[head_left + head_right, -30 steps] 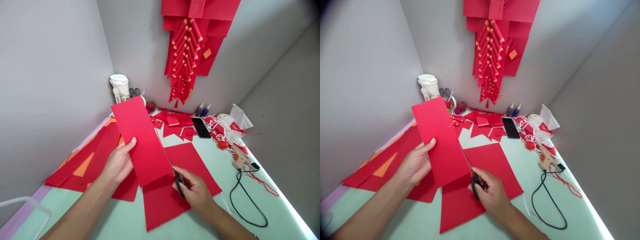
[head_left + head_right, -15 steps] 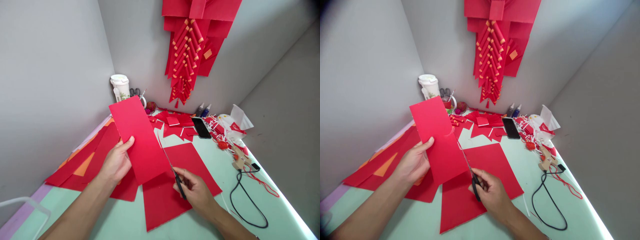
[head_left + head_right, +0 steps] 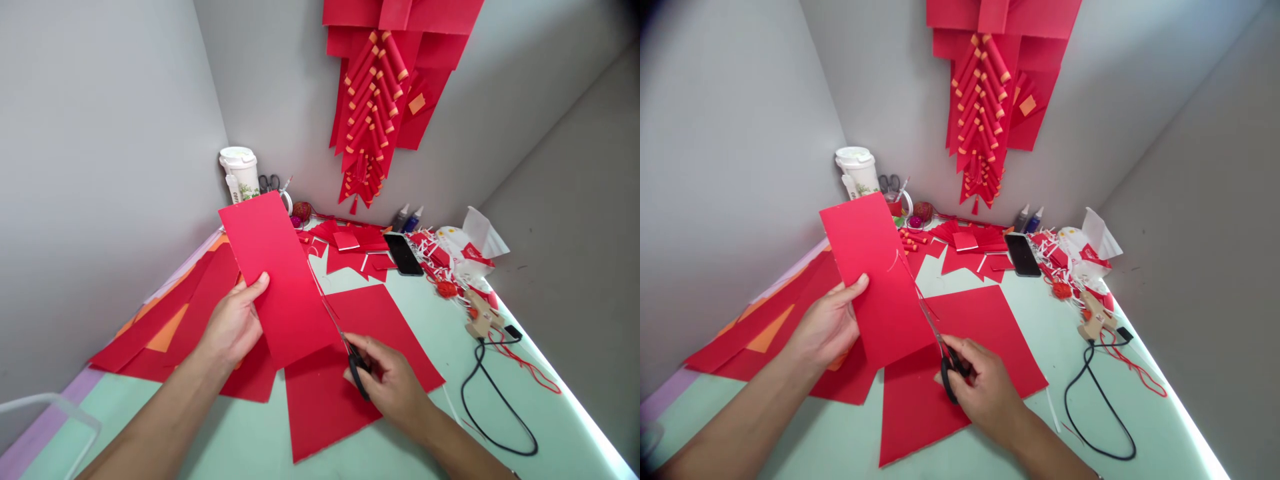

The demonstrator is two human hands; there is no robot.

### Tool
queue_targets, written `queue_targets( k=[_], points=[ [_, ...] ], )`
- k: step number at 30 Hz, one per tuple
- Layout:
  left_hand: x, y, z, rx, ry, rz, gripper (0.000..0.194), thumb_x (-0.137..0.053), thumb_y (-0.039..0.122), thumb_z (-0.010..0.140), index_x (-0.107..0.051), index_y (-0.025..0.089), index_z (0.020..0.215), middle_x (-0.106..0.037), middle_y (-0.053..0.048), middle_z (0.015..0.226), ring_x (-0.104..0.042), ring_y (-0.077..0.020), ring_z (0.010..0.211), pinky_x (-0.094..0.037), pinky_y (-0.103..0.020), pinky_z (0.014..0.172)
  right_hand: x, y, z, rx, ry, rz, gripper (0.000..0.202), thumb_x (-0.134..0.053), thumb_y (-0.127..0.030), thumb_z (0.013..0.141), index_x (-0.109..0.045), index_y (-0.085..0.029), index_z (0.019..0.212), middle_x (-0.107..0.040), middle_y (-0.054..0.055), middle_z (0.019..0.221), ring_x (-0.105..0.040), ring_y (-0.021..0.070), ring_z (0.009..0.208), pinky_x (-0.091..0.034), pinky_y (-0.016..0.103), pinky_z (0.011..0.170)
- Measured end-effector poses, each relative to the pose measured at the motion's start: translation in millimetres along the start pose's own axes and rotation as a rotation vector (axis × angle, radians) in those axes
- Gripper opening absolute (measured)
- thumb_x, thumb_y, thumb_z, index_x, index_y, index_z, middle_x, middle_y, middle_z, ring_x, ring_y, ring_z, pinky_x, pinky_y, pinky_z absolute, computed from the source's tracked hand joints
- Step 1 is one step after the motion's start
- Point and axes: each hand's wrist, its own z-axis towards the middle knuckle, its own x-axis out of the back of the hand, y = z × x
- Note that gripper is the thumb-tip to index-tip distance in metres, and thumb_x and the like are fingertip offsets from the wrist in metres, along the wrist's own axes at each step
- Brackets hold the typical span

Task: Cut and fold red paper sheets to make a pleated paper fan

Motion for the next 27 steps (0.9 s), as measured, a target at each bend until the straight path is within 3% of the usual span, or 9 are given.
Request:
queue_targets(
  k=[12,20,27],
  points=[
    [1.9,-1.4,1.3,0.007,-0.018,-0.008,0.034,-0.067,0.015,0.083,-0.065,0.017,0.117,-0.075,-0.01,0.108,-0.073,-0.0252,0.092,-0.058,-0.038,0.088,0.4,-1.0,-1.5,0.069,0.02,-0.025,0.045,-0.058,-0.012,0.081,-0.066,-0.026,0.123,-0.063,0.002,0.088,-0.063,0.0127,0.074,-0.057,0.023,0.071],
    [1.4,-0.9,0.6,0.011,-0.017,-0.016,0.032,-0.066,0.015,0.084,-0.065,0.017,0.115,-0.074,-0.01,0.11,-0.069,-0.027,0.104,-0.057,-0.039,0.092,0.7,2.3,-2.4,0.05,0.017,0.009,0.045,-0.056,-0.011,0.082,-0.066,-0.028,0.122,-0.063,0.001,0.088,-0.064,0.0117,0.072,-0.057,0.021,0.069],
    [0.5,-0.7,-0.4,0.003,-0.001,0.006,0.033,-0.066,0.015,0.084,-0.065,0.016,0.116,-0.073,-0.011,0.114,-0.07,-0.0275,0.102,-0.058,-0.04,0.09,-0.7,2.9,-1.7,0.037,0.023,0.015,0.046,-0.058,-0.011,0.081,-0.066,-0.027,0.122,-0.064,0.001,0.088,-0.065,0.0117,0.071,-0.056,0.022,0.069]
  ],
)
